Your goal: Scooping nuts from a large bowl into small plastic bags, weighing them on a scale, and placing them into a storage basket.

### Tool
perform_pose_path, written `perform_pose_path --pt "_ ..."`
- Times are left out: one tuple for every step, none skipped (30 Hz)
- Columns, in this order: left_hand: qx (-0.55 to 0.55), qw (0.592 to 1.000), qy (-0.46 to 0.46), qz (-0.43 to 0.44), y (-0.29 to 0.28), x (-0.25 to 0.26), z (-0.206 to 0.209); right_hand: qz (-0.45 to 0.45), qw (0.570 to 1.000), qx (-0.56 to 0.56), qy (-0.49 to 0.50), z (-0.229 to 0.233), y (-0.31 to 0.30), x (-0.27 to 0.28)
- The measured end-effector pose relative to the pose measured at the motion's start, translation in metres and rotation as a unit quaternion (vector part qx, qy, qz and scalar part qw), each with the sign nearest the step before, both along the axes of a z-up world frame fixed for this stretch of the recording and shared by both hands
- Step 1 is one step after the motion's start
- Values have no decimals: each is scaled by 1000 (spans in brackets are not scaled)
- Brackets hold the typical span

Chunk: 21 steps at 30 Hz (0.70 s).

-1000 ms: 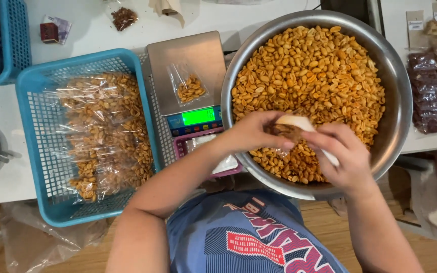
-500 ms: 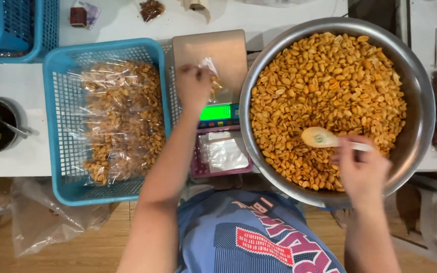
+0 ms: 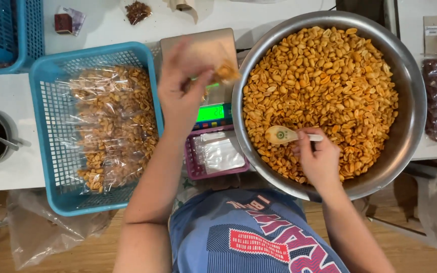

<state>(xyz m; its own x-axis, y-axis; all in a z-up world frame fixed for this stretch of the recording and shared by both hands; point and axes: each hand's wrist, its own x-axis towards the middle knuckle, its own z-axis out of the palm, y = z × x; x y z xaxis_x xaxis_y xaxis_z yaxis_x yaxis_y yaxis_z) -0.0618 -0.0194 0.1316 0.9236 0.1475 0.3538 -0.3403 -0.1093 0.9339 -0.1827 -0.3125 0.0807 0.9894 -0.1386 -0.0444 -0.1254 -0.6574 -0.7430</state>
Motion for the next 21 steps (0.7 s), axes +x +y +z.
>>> perform_pose_path --pt "0 1000 1 0 -5 -1 -4 0 1000 0 1 0 -2 0" --pt "-103 990 64 -76 -10 -3 -8 -10 1000 15 13 0 -4 -1" --pt "-204 959 126 -152 -14 -4 -11 -22 999 30 24 0 -5 -2" --pt "-203 959 127 -152 -20 -10 0 -23 999 31 25 0 -5 -3" --pt "-206 938 245 -132 -26 -15 11 -41 996 74 36 1 -7 -3" --pt "-206 904 359 -110 -33 -19 23 -59 990 116 47 2 -8 -3" --pt "-206 904 358 -110 -36 -22 25 -59 990 116 47 6 -13 -3" --pt "-190 895 376 -147 -40 -26 28 -56 992 105 45 10 -18 -3" --pt "-174 884 393 -182 -42 -30 30 -51 993 95 44 14 -23 -3" --pt "-174 884 393 -181 -49 -32 27 -51 993 95 45 24 -27 -3" --pt "-76 883 419 -198 -55 -33 25 -80 991 97 33 35 -31 -3" --pt "22 872 441 -213 -60 -35 22 -110 989 100 21 45 -35 -3" --pt "22 872 440 -212 -66 -41 1 -109 989 100 21 51 -40 -5" --pt "86 915 308 -248 -71 -47 -21 -85 986 129 -69 56 -45 -7" --pt "147 934 167 -280 -77 -53 -42 -62 973 157 -157 61 -50 -10" --pt "148 934 167 -281 -81 -57 -35 -63 973 157 -157 70 -47 -9" --pt "150 920 170 -321 -85 -60 -29 -58 971 144 -181 79 -43 -8" --pt "152 904 173 -360 -89 -64 -23 -54 969 132 -204 87 -40 -8" --pt "152 904 172 -361 -95 -65 -30 -54 969 131 -205 85 -49 -5" --pt "155 906 137 -369 -101 -66 -37 59 967 75 -236 83 -59 -2" --pt "159 908 102 -375 -106 -67 -44 173 949 19 -262 80 -67 1"
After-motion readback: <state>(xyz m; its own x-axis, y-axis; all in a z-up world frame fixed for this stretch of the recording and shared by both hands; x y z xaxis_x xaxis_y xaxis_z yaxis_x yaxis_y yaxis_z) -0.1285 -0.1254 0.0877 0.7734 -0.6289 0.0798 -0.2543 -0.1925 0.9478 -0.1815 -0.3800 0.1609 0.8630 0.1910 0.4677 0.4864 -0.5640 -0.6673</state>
